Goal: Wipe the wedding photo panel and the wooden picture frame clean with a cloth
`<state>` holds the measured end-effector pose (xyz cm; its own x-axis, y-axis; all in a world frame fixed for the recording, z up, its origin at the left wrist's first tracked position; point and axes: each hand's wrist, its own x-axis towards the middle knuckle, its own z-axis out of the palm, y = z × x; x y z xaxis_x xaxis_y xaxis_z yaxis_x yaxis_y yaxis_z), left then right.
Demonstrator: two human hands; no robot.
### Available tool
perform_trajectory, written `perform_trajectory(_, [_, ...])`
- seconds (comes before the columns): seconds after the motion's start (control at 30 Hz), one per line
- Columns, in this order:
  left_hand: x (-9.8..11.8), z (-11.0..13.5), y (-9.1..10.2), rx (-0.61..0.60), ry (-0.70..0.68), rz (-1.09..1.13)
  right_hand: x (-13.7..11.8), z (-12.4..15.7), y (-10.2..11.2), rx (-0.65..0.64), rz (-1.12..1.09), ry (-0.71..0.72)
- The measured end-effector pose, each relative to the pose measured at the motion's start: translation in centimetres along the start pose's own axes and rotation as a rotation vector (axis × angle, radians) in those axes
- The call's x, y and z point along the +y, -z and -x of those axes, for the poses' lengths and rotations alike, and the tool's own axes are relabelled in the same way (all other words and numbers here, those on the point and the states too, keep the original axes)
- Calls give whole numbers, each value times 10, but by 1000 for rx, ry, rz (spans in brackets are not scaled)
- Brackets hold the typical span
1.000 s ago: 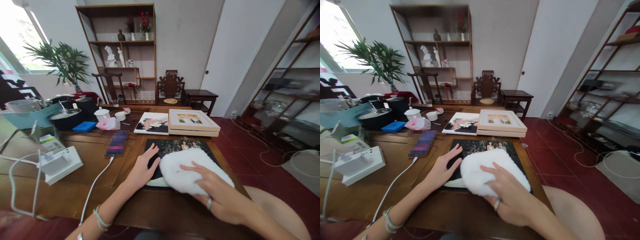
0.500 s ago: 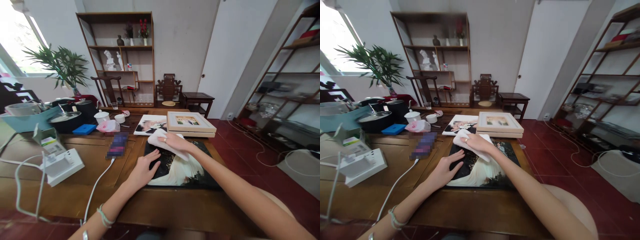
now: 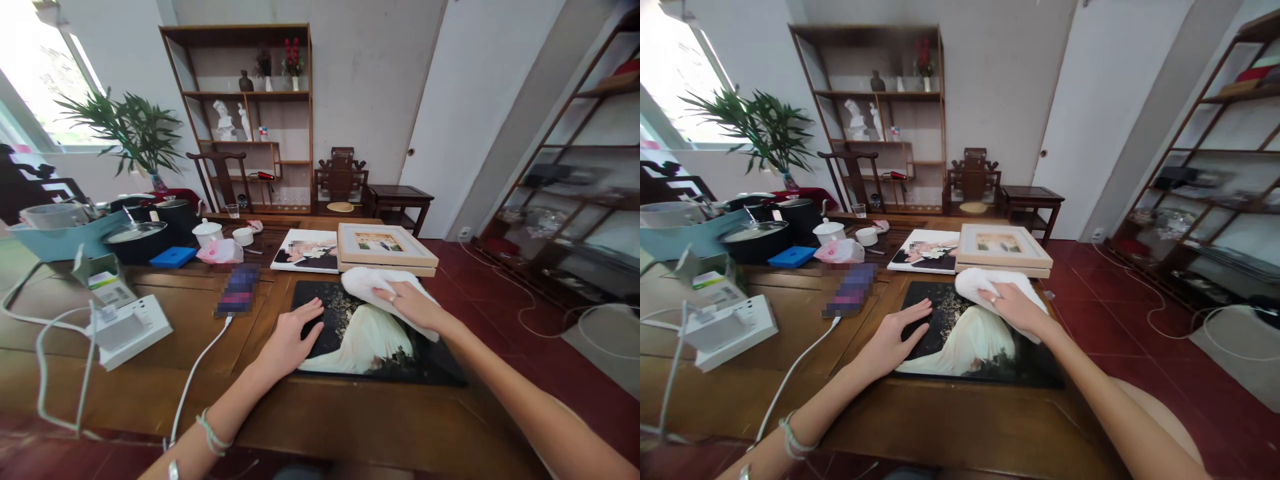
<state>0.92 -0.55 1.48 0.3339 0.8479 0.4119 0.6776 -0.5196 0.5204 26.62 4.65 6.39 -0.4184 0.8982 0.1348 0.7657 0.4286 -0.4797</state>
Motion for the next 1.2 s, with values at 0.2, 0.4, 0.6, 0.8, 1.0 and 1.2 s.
perform_trajectory(0.2, [0,0,0,28,17,-33,23,41,-5,47,123,-36])
perform_trajectory(0.4, [-1,-1,-1,-29,45,-61,-11,107,-14,-69,221,222])
perform_trajectory(0.6, [-2,-1,-1,-47,42,-68,-13,130,-8,-94,222,432])
perform_trajectory(0.8, [-2,-1,1,-63,11,-76,19,67,1,-35,274,274])
perform_trajectory(1.0, [0,-1,2,-98,39,-86,34,18,-3,22,281,133])
perform_trajectory(1.2, [-2,-1,0,-89,40,-91,13,49,-14,40,273,218])
